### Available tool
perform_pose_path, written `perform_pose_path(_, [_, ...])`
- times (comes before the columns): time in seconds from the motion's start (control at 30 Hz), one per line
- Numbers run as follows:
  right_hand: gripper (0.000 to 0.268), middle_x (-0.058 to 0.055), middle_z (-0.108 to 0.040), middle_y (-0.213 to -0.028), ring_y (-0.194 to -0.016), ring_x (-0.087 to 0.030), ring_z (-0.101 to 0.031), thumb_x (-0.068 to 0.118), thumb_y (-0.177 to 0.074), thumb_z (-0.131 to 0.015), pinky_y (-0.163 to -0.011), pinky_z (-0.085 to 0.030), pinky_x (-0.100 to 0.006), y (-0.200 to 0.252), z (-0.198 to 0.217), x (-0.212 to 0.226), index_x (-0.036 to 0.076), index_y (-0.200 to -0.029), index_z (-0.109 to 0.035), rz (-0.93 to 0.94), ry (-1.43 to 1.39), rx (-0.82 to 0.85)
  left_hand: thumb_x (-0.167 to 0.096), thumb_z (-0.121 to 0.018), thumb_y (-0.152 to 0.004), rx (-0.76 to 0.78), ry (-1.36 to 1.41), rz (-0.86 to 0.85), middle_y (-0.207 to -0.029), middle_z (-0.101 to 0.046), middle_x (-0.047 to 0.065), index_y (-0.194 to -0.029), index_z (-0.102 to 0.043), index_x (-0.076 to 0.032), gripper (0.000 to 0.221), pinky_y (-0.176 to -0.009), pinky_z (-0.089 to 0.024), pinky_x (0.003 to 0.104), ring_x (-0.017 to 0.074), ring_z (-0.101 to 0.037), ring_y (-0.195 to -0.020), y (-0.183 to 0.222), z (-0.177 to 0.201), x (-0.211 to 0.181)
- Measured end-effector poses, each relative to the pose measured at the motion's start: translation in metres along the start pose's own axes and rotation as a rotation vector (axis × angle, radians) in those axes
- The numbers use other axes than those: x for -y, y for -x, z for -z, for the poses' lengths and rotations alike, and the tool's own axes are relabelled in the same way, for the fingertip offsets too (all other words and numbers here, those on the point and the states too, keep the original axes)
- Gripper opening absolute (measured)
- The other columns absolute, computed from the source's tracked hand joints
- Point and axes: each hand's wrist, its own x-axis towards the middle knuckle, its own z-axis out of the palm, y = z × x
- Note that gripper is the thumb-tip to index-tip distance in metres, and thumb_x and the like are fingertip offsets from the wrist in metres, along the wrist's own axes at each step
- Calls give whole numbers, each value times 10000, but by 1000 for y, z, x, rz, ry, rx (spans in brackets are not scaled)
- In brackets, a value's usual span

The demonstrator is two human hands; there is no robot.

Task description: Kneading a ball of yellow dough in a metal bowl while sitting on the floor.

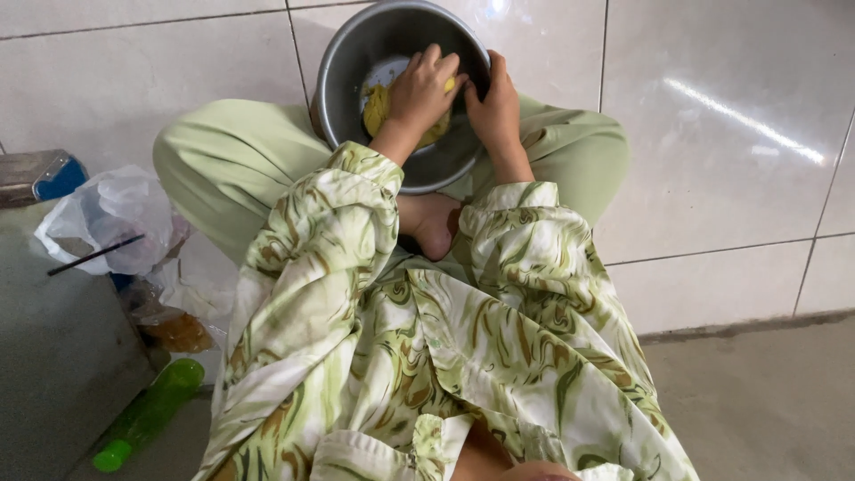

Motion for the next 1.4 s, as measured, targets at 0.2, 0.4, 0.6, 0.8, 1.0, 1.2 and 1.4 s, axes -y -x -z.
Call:
perform_pose_path(0.2, [507,-190,-610,-1112,-952,-351,-636,27,-809,-613,-760,-510,-404,3,-3,-10,92,-1254,-380,-41,46,6,-135,-710,-841,-281,491,47,-781,-469,32,-802,-507,-64,219,-610,-448,301,172,-490,-637,-6,91,-5])
perform_pose_path(0.4, [511,-207,-598,-1127,-965,-374,-625,11,-821,-608,-776,-505,-412,5,1,1,90,-1266,-371,0,45,29,-319,-857,-731,80,233,243,-958,-411,85,-1139,-537,-156,544,-690,-543,358,235,-556,-813,35,89,17])
perform_pose_path(0.6, [552,-225,-586,-1155,-1006,-370,-625,-6,-832,-615,-827,-514,-397,7,-3,-1,68,-1296,-327,24,53,26,-629,-853,-532,296,-290,173,-991,-435,100,-891,-608,-54,721,-383,-468,290,209,-503,-697,33,65,19])
perform_pose_path(0.8, [558,-224,-592,-1148,-999,-380,-626,-2,-830,-610,-804,-511,-412,6,-2,-2,87,-1297,-317,4,51,50,-496,-837,-484,437,-441,50,-849,-550,84,-967,-612,-10,722,-455,-493,312,221,-581,-564,29,23,15])
perform_pose_path(1.0, [559,-215,-610,-1098,-932,-368,-649,22,-837,-620,-751,-526,-401,6,-5,-11,102,-1301,-318,21,87,29,-387,-753,-677,218,-199,-77,-779,-588,71,-808,-644,-85,346,-494,-494,369,256,-581,-601,20,20,25])
perform_pose_path(1.2, [522,-193,-615,-1113,-959,-355,-640,16,-811,-600,-766,-513,-397,6,2,0,105,-1266,-360,-4,18,25,-369,-741,-753,190,-68,-24,-806,-610,50,-899,-699,-83,324,-519,-508,347,236,-612,-570,12,52,23])
perform_pose_path(1.4, [272,-153,-646,-1022,-847,-264,-646,79,-900,-539,-723,-512,-349,-1,10,4,51,-1168,-503,-82,30,6,-144,-771,-808,168,372,-48,-1057,-509,46,-1075,-487,-87,393,-772,-501,360,227,-603,-902,15,106,17])
